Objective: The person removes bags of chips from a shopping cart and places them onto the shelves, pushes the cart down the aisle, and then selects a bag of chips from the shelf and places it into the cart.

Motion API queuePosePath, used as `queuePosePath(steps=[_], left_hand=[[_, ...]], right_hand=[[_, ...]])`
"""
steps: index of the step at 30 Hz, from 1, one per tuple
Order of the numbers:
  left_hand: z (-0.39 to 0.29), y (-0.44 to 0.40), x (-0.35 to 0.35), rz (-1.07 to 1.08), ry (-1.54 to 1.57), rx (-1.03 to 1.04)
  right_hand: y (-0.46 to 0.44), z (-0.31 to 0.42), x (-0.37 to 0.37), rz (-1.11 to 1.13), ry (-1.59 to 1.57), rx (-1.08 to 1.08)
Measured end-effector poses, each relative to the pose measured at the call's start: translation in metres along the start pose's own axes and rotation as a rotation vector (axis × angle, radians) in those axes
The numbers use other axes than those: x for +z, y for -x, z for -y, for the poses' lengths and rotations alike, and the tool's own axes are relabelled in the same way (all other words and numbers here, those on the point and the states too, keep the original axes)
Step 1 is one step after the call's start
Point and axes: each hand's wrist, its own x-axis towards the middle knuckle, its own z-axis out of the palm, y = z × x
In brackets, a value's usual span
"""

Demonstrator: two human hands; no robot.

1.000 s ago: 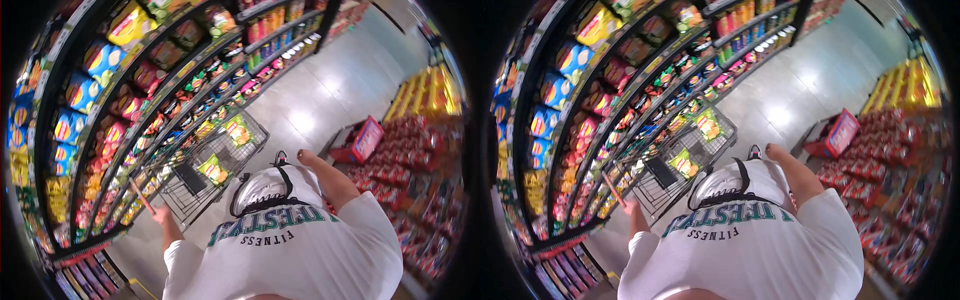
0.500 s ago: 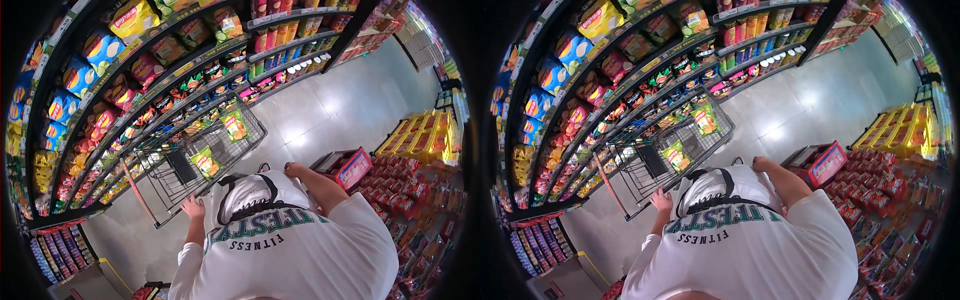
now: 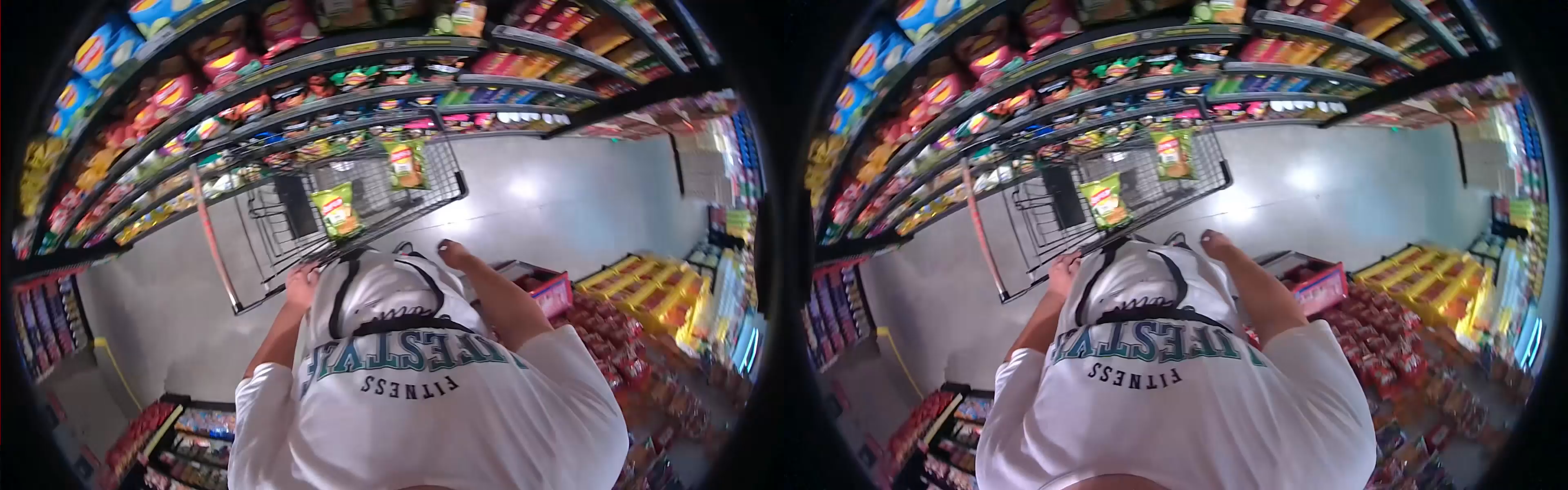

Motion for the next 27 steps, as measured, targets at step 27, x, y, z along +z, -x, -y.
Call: queuePosePath(steps=[27], left_hand=[[0.059,-0.045,-0.001,0.018,0.494,-0.155]], right_hand=[[-0.097,0.106,-0.028,0.235,0.829,-0.758]])
